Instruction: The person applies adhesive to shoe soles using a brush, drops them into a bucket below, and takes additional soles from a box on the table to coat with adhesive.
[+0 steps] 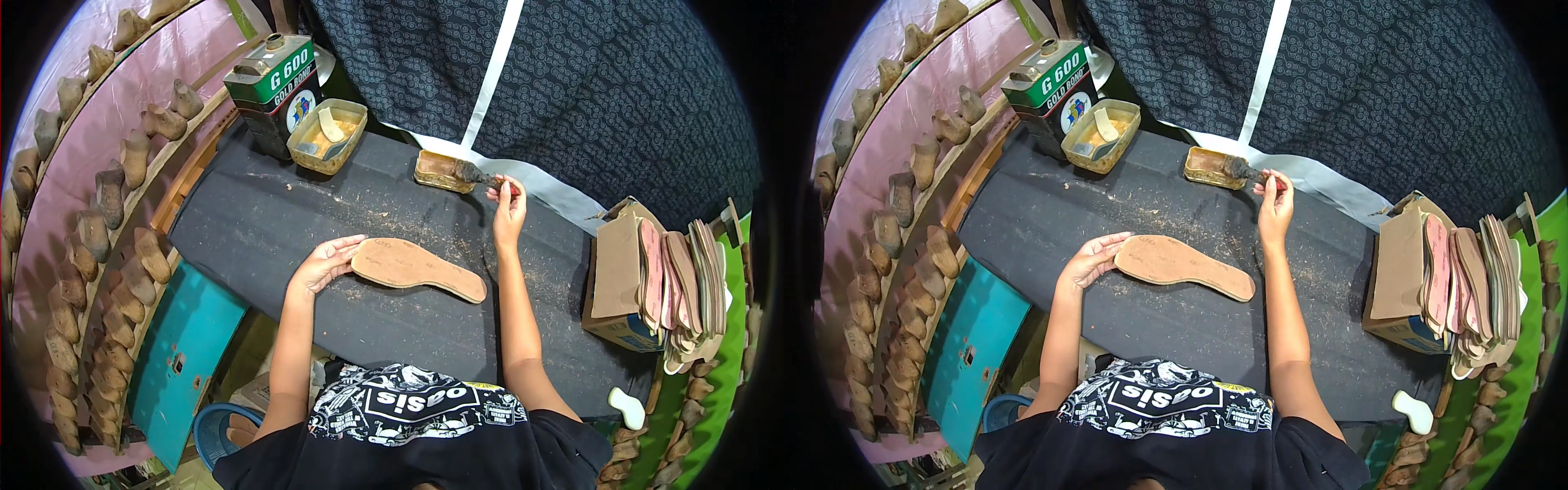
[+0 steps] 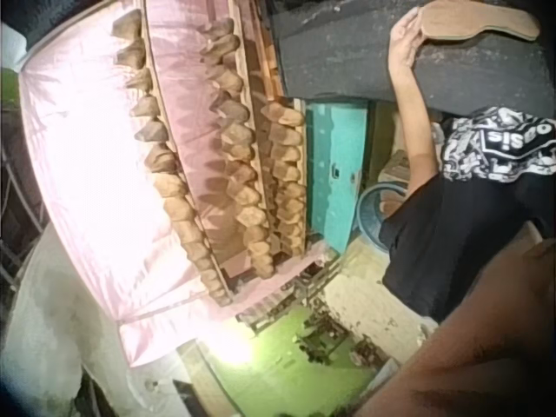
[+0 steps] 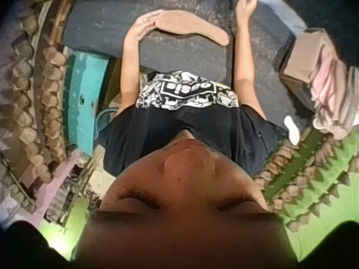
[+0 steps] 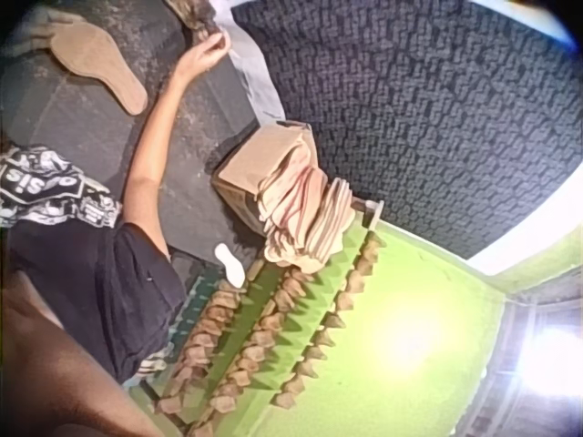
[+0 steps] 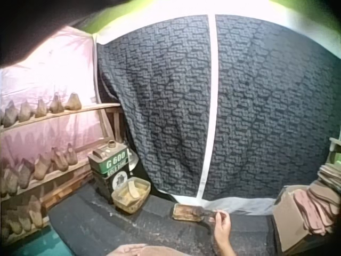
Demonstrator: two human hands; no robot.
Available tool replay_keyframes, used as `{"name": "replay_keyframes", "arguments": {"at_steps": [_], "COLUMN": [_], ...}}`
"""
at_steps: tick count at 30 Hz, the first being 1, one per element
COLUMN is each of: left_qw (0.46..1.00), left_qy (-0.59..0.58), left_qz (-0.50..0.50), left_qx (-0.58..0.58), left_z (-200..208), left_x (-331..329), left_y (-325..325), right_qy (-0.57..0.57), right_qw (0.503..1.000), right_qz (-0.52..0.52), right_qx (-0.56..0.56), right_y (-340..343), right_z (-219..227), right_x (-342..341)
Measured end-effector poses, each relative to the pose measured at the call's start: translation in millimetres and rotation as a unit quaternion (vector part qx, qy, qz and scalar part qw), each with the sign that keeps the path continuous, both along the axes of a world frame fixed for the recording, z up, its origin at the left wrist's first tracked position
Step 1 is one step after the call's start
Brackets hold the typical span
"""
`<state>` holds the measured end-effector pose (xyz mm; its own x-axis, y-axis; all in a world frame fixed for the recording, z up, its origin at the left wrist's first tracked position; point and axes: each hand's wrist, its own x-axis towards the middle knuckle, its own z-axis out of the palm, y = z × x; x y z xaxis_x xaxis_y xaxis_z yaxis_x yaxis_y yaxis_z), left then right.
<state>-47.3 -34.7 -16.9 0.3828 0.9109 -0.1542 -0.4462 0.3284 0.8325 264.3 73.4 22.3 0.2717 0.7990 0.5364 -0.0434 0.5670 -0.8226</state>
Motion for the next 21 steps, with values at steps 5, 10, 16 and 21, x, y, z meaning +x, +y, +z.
{"name": "replay_keyframes", "arguments": {"at_steps": [5,10,16,21], "left_qw": [1.0,0.999,0.996,0.987], "left_qy": [-0.007,-0.009,0.014,0.034], "left_qz": [-0.008,-0.03,-0.081,-0.152], "left_qx": [-0.023,-0.014,-0.015,-0.026], "left_z": [0,-4,5,7], "left_x": [0,-2,-2,-3], "left_y": [1,-1,-5,-7], "right_qy": [0.278,0.358,0.33,0.246], "right_qw": [0.954,0.914,0.908,0.934], "right_qz": [-0.009,0.055,0.105,0.11], "right_qx": [-0.115,-0.182,-0.236,-0.235], "right_y": [-5,-35,-99,-147], "right_z": [-12,-23,-10,3], "right_x": [6,0,-19,-31]}}
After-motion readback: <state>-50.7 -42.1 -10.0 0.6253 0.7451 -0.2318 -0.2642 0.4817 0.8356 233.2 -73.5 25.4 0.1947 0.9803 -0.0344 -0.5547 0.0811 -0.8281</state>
